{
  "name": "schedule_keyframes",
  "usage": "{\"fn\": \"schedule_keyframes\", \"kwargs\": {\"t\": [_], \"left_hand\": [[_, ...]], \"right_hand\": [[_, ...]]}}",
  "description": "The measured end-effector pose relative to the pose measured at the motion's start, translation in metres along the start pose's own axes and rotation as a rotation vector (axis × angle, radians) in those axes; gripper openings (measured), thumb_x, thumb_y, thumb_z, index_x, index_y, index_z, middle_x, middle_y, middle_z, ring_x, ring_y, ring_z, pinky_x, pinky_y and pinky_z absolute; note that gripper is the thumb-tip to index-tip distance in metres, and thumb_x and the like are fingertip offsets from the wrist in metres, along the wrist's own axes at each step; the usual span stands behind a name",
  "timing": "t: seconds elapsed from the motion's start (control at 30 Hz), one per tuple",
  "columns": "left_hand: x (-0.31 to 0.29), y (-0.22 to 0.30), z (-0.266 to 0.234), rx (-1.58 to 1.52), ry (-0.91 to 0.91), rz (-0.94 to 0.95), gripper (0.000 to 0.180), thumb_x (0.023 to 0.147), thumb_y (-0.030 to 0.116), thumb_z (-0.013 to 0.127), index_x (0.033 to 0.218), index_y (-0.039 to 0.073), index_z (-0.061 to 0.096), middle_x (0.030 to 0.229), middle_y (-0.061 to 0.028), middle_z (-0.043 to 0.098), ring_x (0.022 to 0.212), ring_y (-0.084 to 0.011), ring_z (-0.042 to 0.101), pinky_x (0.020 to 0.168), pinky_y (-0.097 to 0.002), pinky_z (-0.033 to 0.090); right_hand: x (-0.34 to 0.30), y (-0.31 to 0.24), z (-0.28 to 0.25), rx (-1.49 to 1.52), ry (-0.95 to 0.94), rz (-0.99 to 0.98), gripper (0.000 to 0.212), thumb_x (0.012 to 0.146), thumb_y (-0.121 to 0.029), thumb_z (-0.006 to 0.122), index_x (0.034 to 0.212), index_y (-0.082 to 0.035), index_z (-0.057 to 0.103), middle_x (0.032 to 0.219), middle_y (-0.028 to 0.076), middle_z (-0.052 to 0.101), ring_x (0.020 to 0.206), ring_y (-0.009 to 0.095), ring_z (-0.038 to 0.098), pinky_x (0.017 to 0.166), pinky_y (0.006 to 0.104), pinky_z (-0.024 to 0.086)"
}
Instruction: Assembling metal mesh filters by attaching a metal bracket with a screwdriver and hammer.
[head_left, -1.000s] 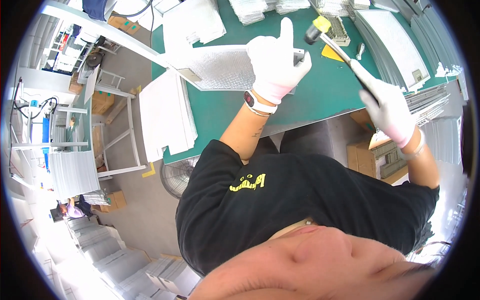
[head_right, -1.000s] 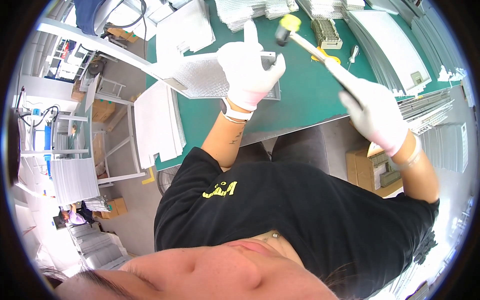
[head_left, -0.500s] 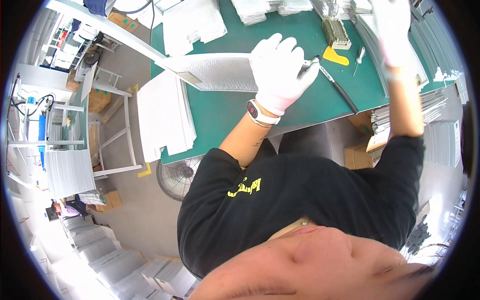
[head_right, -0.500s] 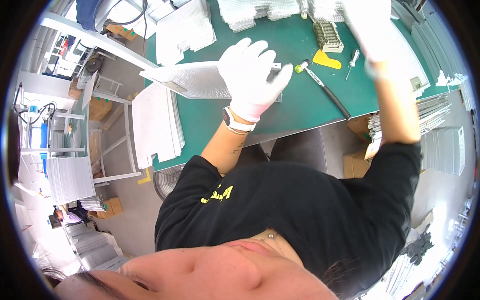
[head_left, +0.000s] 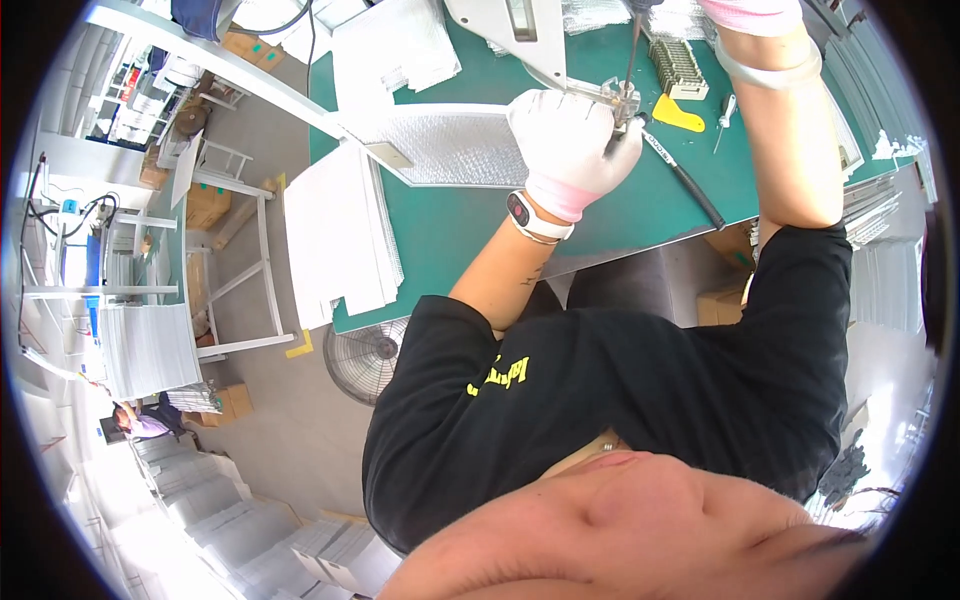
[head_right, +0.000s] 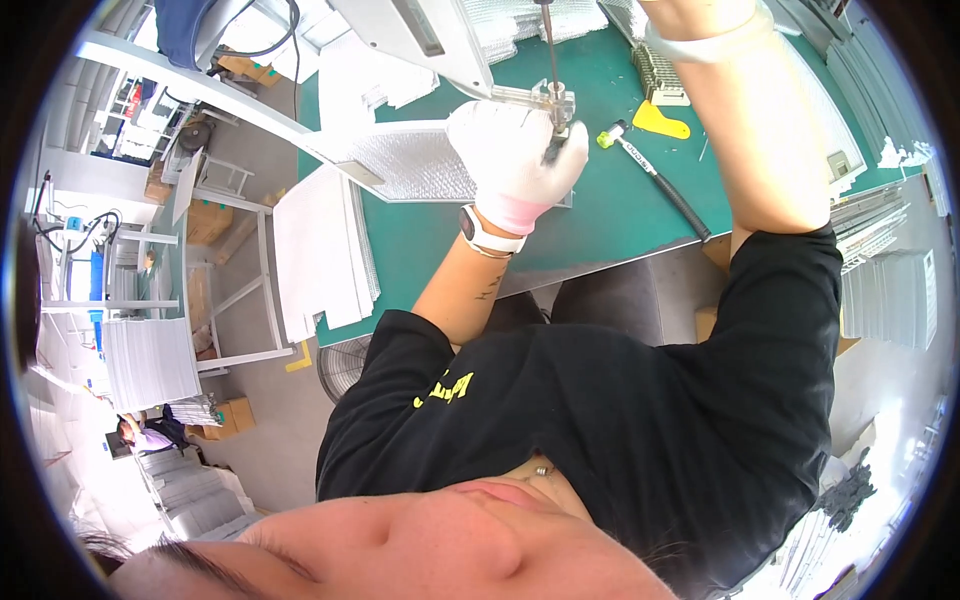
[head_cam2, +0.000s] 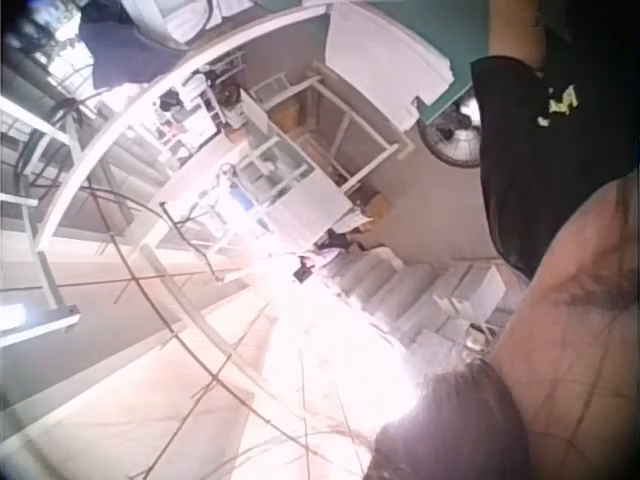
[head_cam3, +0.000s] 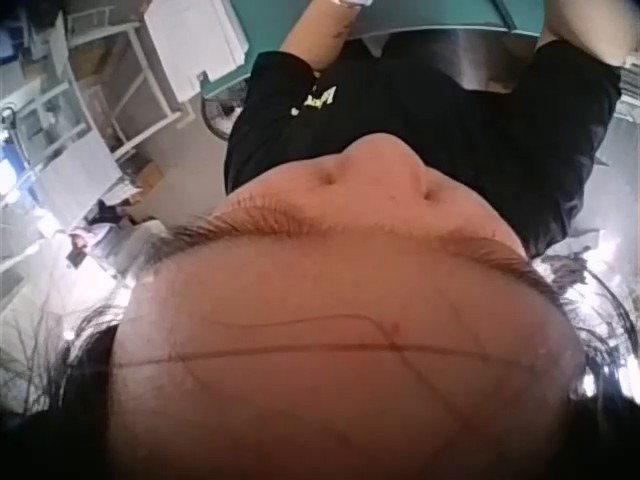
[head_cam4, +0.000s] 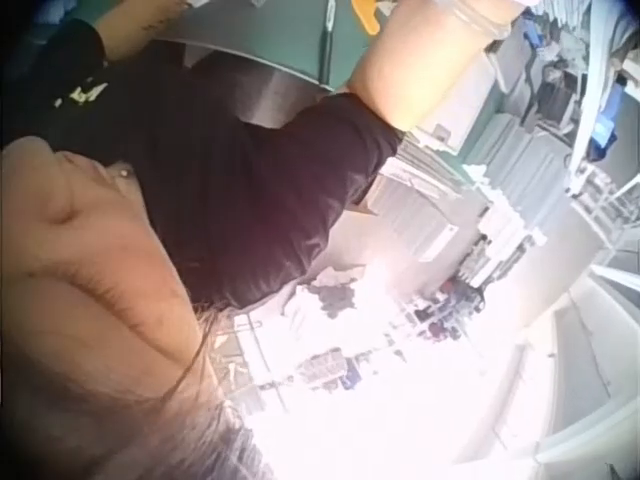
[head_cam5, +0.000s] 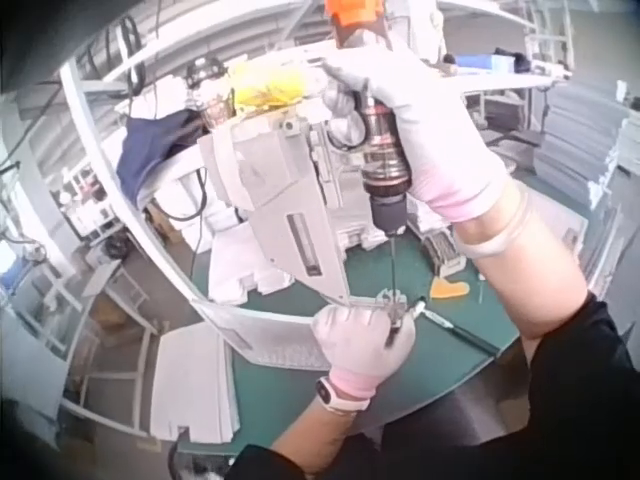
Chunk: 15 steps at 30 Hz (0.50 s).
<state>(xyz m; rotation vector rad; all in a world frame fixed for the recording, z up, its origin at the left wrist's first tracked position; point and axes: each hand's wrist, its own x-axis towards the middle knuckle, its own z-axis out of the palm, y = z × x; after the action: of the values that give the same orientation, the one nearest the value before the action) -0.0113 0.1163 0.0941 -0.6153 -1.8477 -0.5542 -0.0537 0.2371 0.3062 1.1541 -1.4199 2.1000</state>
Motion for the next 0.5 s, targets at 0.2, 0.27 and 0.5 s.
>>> {"fn": "schedule_keyframes", "kwargs": {"t": [0.2,0.27,0.5], "left_hand": [[-0.001,0.000,-0.005,-0.010,-0.045,-0.007,0.018,0.070,0.026,0.074,0.085,0.016,0.070,0.072,0.0000,0.060,0.069,-0.0243,0.057,0.073,-0.0424,0.038],[0.002,0.005,-0.008,-0.034,-0.038,-0.004,0.017,0.070,0.026,0.074,0.083,0.016,0.070,0.070,0.0001,0.059,0.068,-0.0242,0.056,0.072,-0.0428,0.037],[0.006,0.009,-0.019,-0.180,-0.133,-0.049,0.011,0.071,0.018,0.073,0.078,0.013,0.065,0.067,-0.0041,0.057,0.061,-0.0239,0.054,0.062,-0.0394,0.040]], "right_hand": [[-0.007,-0.009,0.017,-0.024,0.003,0.080,0.013,0.096,-0.022,0.064,0.093,-0.009,0.063,0.075,-0.002,0.060,0.063,0.006,0.057,0.055,0.0190,0.044],[-0.012,-0.008,0.017,0.041,-0.027,0.195,0.016,0.095,-0.022,0.064,0.090,-0.007,0.062,0.073,-0.001,0.059,0.061,0.007,0.057,0.052,0.0193,0.042],[-0.024,0.042,0.017,0.645,-0.474,0.121,0.020,0.093,-0.021,0.064,0.101,-0.003,0.058,0.068,0.003,0.054,0.056,0.009,0.051,0.047,0.0207,0.039]]}}
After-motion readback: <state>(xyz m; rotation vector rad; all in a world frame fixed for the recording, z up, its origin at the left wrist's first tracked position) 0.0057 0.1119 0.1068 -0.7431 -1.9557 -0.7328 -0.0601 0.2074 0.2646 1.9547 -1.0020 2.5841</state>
